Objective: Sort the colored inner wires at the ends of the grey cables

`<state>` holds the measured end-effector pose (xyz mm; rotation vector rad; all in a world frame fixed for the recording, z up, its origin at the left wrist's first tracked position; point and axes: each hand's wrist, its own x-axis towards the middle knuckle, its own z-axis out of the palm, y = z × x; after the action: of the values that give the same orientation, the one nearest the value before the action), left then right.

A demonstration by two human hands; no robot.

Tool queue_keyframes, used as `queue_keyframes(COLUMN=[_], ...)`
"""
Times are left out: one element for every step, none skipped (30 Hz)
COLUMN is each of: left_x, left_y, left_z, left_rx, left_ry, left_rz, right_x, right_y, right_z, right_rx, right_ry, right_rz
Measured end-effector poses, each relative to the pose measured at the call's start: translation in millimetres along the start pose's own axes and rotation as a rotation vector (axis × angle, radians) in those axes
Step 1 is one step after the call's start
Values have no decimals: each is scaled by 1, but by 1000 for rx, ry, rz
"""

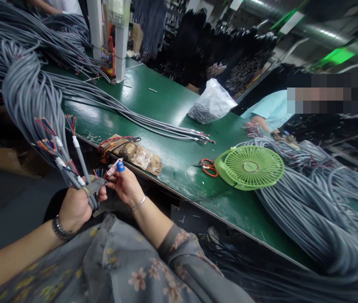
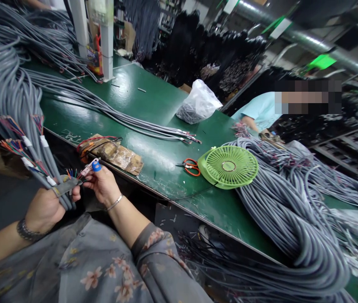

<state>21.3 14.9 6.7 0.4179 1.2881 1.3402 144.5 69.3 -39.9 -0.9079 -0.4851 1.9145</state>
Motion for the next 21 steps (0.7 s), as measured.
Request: queue_keyframes(left_x=[0, -1, -1, -2, -2, -2, -2, -2, -2, -1, 0, 0, 1, 1, 1, 1, 1, 0, 0, 0, -1], left_y=[0, 1, 1, 1, 2, 2, 2, 2, 2, 1, 1, 0, 0, -1, -1, -1, -2, -2, -2, -1, -1], left_z=[0, 1, 1, 1, 1, 2, 2, 3, 3, 4, 4, 4, 5, 5, 5, 4, 4, 3, 3, 2, 2], left_rx=[-2, -3, -4, -3, -1, 2, 3, 2, 0, -2, -5, -7, -8, -6, -2, 4, 10, 16, 23, 29, 31], left_ry=[7, 11, 9, 6, 2, -1, -2, 0, 6, 16, 27, 38, 47, 51, 51, 47, 40, 35, 32, 32, 37], left_rz=[-4, -7, -9, -7, -5, -4, -5, -6, -8, -9, -10, -11, -10, -11, -10, -6, -1, 8, 15, 19, 19], right_x=[-1, -1, -2, -3, -3, -3, -3, -2, -2, 0, 1, 2, 4, 5, 6, 7, 9, 9, 10, 11, 11], right_y=[-1, -2, -4, -4, -5, -5, -5, -4, -3, -1, 0, 1, 3, 4, 5, 7, 8, 10, 11, 13, 14], right_z=[0, 0, -1, -1, -2, -2, -3, -3, -4, -5, -5, -6, -6, -7, -8, -9, -10, -10, -11, -12, -12], right_rx=[5, 13, 25, 38, 52, 63, 73, 81, 88, 97, 106, 114, 121, 124, 124, 120, 115, 110, 106, 105, 106], right_ry=[12, 13, 5, -7, -17, -25, -30, -32, -35, -39, -44, -50, -56, -63, -68, -71, -74, -76, -78, -79, -80], right_rz=[9, 18, 27, 33, 37, 38, 38, 37, 32, 26, 21, 16, 10, 3, -4, -13, -23, -32, -39, -43, -46])
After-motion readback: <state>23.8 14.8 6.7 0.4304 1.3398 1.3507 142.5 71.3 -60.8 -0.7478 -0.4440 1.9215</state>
